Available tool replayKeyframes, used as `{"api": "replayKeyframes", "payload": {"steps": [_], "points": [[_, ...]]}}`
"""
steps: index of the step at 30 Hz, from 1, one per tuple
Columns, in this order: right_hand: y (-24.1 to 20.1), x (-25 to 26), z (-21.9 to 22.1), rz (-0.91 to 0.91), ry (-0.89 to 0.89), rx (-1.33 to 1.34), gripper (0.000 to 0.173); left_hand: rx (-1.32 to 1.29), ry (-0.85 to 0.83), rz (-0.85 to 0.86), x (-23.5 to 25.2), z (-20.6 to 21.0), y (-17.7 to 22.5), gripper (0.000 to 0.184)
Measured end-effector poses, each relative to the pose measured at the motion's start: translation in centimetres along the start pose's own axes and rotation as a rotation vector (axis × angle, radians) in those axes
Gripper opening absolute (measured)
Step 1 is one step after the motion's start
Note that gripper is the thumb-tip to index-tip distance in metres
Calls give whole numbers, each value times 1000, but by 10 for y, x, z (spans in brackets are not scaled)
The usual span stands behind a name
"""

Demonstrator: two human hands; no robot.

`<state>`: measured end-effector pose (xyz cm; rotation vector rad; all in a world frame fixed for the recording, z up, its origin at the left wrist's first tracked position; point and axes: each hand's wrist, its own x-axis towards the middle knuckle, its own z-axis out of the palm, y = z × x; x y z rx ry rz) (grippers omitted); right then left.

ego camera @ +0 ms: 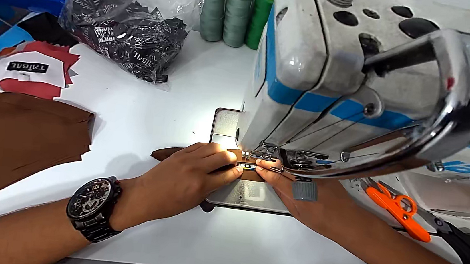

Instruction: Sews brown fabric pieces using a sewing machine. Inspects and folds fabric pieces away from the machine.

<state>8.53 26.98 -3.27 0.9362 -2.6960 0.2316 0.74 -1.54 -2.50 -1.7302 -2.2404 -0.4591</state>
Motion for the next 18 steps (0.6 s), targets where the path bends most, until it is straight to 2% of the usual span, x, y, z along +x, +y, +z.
{"api": "replayKeyframes", "payload": {"steps": [8, 12, 15, 18], "points": [[7, 1, -15, 27, 1, -11, 27, -46, 2, -27, 12, 4, -5, 32], [9, 4, -9, 5, 93, -71, 24, -33, 5, -25, 13, 3, -7, 32], [9, 4, -14, -1, 10, -33, 23, -33, 21, -19, 14, 2, -7, 31], [9, 4, -12, 4, 32, -39, 23, -13, 30, -15, 14, 2, -7, 31]]}}
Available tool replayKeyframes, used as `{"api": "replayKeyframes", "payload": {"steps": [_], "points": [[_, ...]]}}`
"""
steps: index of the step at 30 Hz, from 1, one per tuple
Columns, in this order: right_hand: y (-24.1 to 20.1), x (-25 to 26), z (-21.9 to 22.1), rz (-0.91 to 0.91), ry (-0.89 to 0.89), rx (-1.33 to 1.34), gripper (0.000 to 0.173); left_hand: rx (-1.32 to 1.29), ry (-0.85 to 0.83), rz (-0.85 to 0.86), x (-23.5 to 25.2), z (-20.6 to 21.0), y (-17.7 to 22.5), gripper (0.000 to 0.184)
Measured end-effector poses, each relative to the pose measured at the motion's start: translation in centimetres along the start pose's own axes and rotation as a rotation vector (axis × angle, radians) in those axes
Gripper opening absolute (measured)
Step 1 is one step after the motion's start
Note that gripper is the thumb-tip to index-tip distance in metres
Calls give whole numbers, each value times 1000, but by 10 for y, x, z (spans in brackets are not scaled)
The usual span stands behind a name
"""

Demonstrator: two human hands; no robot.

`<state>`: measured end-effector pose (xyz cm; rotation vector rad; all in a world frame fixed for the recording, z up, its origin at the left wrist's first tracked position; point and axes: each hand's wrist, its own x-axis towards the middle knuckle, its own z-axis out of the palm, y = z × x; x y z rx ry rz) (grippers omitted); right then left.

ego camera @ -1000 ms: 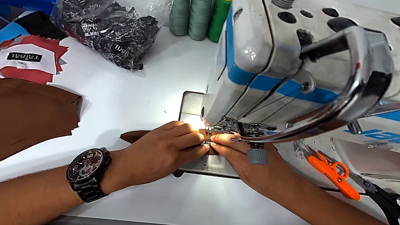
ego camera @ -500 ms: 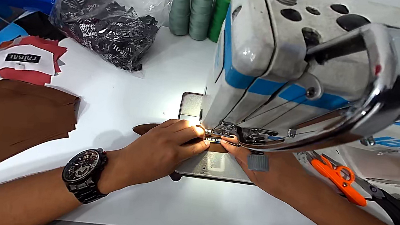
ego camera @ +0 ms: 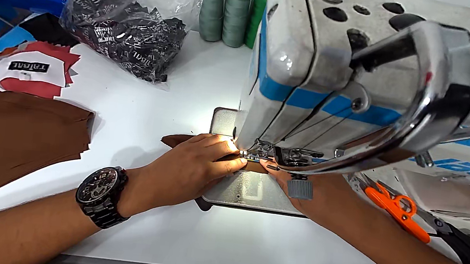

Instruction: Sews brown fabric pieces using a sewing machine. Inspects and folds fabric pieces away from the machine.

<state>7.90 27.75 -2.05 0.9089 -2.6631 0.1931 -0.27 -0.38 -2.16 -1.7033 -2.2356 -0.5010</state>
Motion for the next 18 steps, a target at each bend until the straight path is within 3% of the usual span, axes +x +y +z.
{"api": "replayKeyframes", "payload": {"steps": [18], "points": [[-3, 1, -7, 50, -27, 12, 22, 44, -17, -18, -5, 0, 5, 38]]}}
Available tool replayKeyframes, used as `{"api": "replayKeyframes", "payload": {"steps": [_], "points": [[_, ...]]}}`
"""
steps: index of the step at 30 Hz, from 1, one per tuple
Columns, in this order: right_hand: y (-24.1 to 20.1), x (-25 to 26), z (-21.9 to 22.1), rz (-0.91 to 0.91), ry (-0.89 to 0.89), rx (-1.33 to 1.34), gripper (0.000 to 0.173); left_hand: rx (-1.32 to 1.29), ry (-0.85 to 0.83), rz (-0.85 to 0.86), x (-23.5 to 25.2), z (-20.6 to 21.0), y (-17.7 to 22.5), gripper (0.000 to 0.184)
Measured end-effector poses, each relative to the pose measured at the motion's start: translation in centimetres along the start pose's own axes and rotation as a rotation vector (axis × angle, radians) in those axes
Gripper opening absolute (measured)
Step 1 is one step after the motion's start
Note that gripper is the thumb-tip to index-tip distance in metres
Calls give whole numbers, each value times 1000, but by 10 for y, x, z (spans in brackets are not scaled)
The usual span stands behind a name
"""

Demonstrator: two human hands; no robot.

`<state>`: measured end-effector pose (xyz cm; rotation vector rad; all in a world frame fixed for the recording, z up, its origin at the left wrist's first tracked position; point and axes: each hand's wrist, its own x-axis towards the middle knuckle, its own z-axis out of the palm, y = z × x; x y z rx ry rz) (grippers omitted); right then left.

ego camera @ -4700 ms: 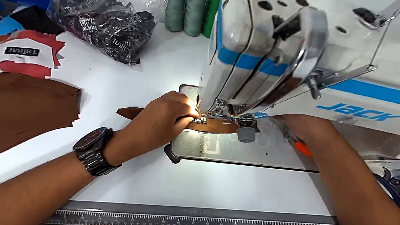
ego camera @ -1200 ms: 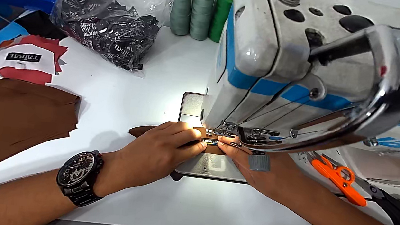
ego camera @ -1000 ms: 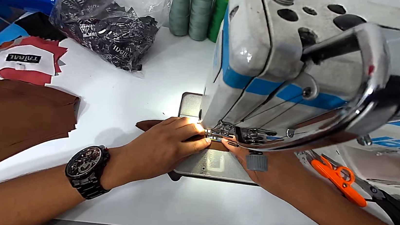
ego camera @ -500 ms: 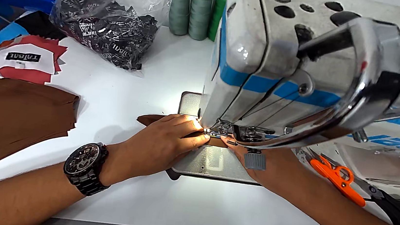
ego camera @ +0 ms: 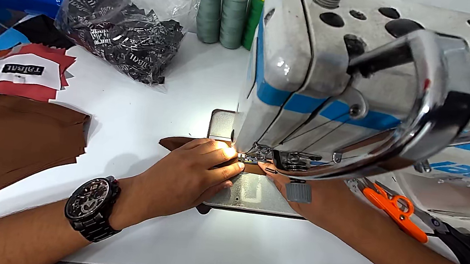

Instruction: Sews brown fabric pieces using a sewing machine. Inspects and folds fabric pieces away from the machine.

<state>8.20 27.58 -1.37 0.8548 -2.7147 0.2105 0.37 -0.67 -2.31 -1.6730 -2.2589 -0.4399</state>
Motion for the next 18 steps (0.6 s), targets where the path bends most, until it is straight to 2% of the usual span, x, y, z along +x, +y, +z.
{"api": "replayKeyframes", "payload": {"steps": [18], "points": [[-4, 5, -5, 5, -51, -2, 19, -19, -8, -29, -1, 1, 1, 37]]}}
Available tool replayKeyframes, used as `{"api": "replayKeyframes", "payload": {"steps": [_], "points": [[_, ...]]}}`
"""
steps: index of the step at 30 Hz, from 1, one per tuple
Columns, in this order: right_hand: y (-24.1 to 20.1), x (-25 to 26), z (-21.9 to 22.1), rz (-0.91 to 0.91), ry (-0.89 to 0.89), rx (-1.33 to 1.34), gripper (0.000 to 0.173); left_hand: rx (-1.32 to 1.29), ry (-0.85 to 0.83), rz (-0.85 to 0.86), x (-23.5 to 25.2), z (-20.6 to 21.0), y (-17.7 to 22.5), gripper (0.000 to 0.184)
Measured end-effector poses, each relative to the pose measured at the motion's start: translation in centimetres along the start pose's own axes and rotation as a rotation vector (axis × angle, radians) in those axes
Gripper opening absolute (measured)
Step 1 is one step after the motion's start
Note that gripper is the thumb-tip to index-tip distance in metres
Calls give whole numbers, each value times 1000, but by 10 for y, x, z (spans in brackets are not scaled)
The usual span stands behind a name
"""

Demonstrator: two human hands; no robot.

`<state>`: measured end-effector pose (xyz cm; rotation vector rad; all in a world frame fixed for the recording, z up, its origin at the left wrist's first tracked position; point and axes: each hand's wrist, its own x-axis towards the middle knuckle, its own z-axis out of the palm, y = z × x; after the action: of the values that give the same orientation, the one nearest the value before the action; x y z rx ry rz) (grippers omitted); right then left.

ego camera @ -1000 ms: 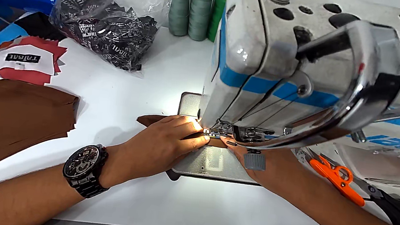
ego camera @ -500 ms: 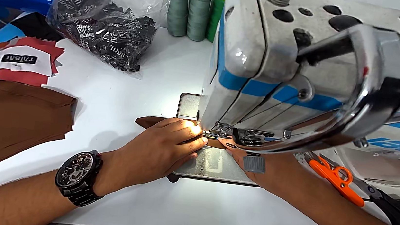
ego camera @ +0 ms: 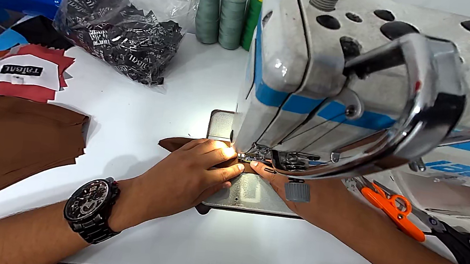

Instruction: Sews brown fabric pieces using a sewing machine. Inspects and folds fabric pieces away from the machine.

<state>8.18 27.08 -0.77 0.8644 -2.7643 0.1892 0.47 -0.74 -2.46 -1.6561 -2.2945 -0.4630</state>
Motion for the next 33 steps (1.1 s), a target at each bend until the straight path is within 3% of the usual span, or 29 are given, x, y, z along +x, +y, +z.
{"api": "replayKeyframes", "payload": {"steps": [26, 30, 33], "points": [[5, 1, 5, 12, 17, -24, 18, -50, 10, -17, 3, -1, -4, 36], [7, 0, 16, 2, 70, -54, 26, -86, -2, -21, 0, -1, -3, 35], [4, 1, 6, 4, 35, -15, 19, -91, 13, -29, 1, -1, -3, 35]]}}
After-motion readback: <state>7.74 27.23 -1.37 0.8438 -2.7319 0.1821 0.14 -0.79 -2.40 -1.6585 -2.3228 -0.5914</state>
